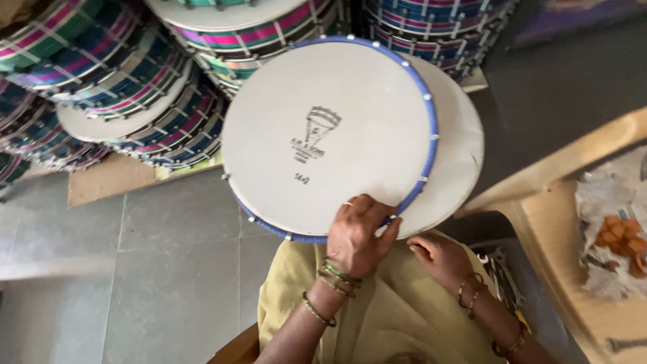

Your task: The person sits on the floor with a white drum on their lap and uses a small metal tool to tighten the tension rods around the drum's rim. They rotate the drum to access different sections and continue tightening the hardware. The person briefly reaches for a snack on a nearby chair before resuming the task.

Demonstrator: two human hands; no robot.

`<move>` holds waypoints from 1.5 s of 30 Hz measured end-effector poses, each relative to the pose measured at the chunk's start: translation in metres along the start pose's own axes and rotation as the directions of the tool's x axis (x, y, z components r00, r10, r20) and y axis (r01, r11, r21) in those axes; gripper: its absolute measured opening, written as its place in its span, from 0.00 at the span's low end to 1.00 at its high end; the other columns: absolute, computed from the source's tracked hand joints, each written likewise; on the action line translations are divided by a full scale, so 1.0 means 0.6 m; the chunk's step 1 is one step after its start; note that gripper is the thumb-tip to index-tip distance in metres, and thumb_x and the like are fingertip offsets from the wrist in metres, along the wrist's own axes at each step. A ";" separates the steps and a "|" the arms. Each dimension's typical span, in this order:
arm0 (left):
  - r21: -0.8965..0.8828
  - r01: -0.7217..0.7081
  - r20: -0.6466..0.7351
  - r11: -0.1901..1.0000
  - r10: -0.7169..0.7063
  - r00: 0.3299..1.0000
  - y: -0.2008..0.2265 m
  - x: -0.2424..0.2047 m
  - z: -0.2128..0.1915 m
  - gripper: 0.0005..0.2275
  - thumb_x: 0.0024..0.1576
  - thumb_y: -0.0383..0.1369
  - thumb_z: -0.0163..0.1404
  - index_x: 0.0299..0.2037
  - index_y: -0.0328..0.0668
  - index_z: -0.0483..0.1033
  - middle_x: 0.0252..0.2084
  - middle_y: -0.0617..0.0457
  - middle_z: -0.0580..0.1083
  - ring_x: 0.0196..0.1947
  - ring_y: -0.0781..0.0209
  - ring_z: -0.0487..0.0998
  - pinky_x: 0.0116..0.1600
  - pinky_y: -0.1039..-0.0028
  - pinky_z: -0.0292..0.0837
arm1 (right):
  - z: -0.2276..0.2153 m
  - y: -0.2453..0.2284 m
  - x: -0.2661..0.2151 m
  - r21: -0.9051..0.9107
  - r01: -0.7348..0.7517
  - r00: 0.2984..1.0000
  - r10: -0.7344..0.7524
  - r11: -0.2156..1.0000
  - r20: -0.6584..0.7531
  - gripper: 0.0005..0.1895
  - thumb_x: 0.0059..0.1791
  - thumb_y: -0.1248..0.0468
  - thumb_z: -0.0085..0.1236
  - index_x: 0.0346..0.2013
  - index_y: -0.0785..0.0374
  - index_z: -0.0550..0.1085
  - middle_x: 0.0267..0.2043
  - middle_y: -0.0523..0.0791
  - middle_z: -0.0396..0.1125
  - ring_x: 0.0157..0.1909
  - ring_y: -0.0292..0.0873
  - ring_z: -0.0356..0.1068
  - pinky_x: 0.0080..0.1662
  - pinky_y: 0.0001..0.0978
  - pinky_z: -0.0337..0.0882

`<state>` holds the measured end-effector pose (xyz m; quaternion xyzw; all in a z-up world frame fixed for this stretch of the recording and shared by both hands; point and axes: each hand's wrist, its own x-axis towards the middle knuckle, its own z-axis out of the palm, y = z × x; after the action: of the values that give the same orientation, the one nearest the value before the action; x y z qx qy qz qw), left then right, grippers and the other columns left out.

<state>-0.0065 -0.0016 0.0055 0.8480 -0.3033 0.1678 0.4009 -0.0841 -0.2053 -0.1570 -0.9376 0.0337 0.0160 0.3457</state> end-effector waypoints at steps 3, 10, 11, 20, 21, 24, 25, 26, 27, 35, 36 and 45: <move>-0.028 -0.016 0.029 0.999 0.017 0.999 -0.006 -0.005 -0.002 0.06 0.54 0.31 0.61 0.39 0.43 0.80 0.36 0.51 0.74 0.38 0.51 0.76 0.46 0.63 0.71 | 0.000 0.001 0.001 -0.002 0.038 0.999 -0.038 0.999 -0.017 0.09 0.47 0.58 0.58 0.40 0.55 0.79 0.39 0.45 0.76 0.36 0.48 0.76 0.39 0.39 0.74; -0.020 -0.028 0.025 0.999 0.029 0.999 -0.009 -0.014 0.001 0.07 0.56 0.33 0.59 0.42 0.43 0.79 0.39 0.50 0.71 0.42 0.50 0.76 0.51 0.62 0.71 | 0.000 0.008 0.003 -0.022 -0.002 0.999 0.003 1.000 0.032 0.12 0.48 0.56 0.58 0.44 0.54 0.79 0.41 0.47 0.76 0.38 0.51 0.76 0.40 0.39 0.75; -0.024 -0.022 0.029 0.999 0.022 0.999 -0.010 -0.015 0.003 0.07 0.56 0.33 0.58 0.42 0.43 0.79 0.39 0.50 0.71 0.42 0.50 0.76 0.51 0.62 0.72 | 0.001 0.009 0.003 -0.027 -0.004 0.999 0.005 1.000 0.033 0.12 0.48 0.56 0.57 0.44 0.54 0.79 0.42 0.47 0.76 0.38 0.51 0.76 0.40 0.39 0.75; -0.021 -0.007 0.037 1.000 0.008 0.999 -0.016 -0.017 0.013 0.07 0.56 0.34 0.58 0.40 0.43 0.79 0.38 0.50 0.71 0.41 0.50 0.75 0.51 0.61 0.71 | 0.001 0.018 0.004 -0.009 0.028 0.999 -0.028 1.000 0.026 0.12 0.48 0.57 0.58 0.43 0.56 0.79 0.42 0.47 0.76 0.40 0.50 0.77 0.41 0.39 0.75; -0.022 -0.006 0.040 1.000 0.007 0.999 -0.016 -0.018 0.013 0.07 0.56 0.34 0.58 0.40 0.43 0.79 0.38 0.50 0.70 0.41 0.50 0.75 0.51 0.61 0.71 | 0.001 0.020 0.004 -0.002 0.021 1.000 -0.021 1.000 0.021 0.12 0.48 0.57 0.57 0.43 0.56 0.79 0.42 0.47 0.76 0.40 0.50 0.77 0.41 0.39 0.75; -0.004 -0.017 0.043 1.000 0.017 0.999 -0.016 -0.016 0.012 0.06 0.57 0.35 0.58 0.41 0.44 0.79 0.39 0.51 0.71 0.43 0.50 0.76 0.53 0.61 0.72 | 0.001 0.026 0.003 0.009 -0.018 1.000 0.018 1.000 0.018 0.12 0.48 0.57 0.58 0.43 0.57 0.79 0.41 0.47 0.76 0.38 0.50 0.77 0.40 0.39 0.75; -0.029 -0.032 0.040 0.999 0.033 0.999 -0.016 -0.014 0.009 0.07 0.57 0.35 0.58 0.41 0.43 0.79 0.39 0.50 0.71 0.43 0.50 0.76 0.52 0.62 0.72 | 0.001 0.029 0.004 0.006 -0.039 0.999 0.039 0.999 0.024 0.12 0.48 0.57 0.58 0.44 0.57 0.79 0.40 0.48 0.76 0.37 0.50 0.77 0.40 0.39 0.75; -0.053 -0.047 0.036 0.997 0.049 0.998 -0.016 -0.012 0.004 0.08 0.57 0.36 0.59 0.42 0.43 0.79 0.39 0.50 0.72 0.42 0.50 0.76 0.52 0.62 0.71 | 0.002 0.033 0.005 0.003 -0.061 0.998 0.060 0.998 0.031 0.13 0.48 0.57 0.58 0.44 0.57 0.79 0.40 0.48 0.76 0.37 0.50 0.77 0.40 0.39 0.75; -0.077 -0.059 0.032 0.995 0.062 0.998 -0.014 -0.011 -0.003 0.09 0.57 0.36 0.59 0.43 0.43 0.79 0.40 0.50 0.72 0.42 0.51 0.76 0.51 0.63 0.71 | 0.004 0.036 0.004 0.002 -0.057 0.998 0.056 0.998 0.030 0.12 0.48 0.57 0.59 0.44 0.58 0.79 0.39 0.48 0.76 0.36 0.49 0.77 0.40 0.38 0.75; -0.157 -0.037 -0.340 0.987 -0.018 0.940 -0.047 -0.062 -0.106 0.10 0.54 0.27 0.64 0.44 0.41 0.80 0.43 0.52 0.77 0.44 0.57 0.77 0.52 0.68 0.69 | 0.013 0.055 -0.006 0.046 -0.062 0.998 0.063 0.997 -0.025 0.13 0.48 0.59 0.61 0.45 0.58 0.80 0.38 0.45 0.77 0.30 0.39 0.75 0.36 0.31 0.73; -0.102 0.024 -0.426 0.994 -0.066 0.902 -0.069 -0.070 -0.113 0.10 0.53 0.27 0.64 0.44 0.40 0.80 0.44 0.51 0.77 0.46 0.55 0.76 0.53 0.67 0.69 | 0.015 0.056 -0.005 0.070 -0.065 0.997 0.068 0.995 -0.029 0.12 0.48 0.60 0.61 0.45 0.59 0.80 0.37 0.45 0.78 0.30 0.38 0.75 0.36 0.31 0.73; -0.764 0.498 -0.077 0.410 -0.824 0.561 -0.240 -0.182 -0.127 0.35 0.57 0.42 0.57 0.70 0.34 0.54 0.56 0.46 0.72 0.58 0.54 0.74 0.62 0.61 0.71 | 0.014 0.059 -0.001 0.103 -0.032 0.998 0.036 0.994 -0.042 0.11 0.48 0.63 0.61 0.45 0.61 0.80 0.39 0.44 0.78 0.33 0.34 0.75 0.37 0.28 0.73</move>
<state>0.0009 0.1709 -0.0881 0.6279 0.1336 0.0569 0.7646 -0.0871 -0.2266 -0.1861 -0.9182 0.0578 -0.0003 0.3920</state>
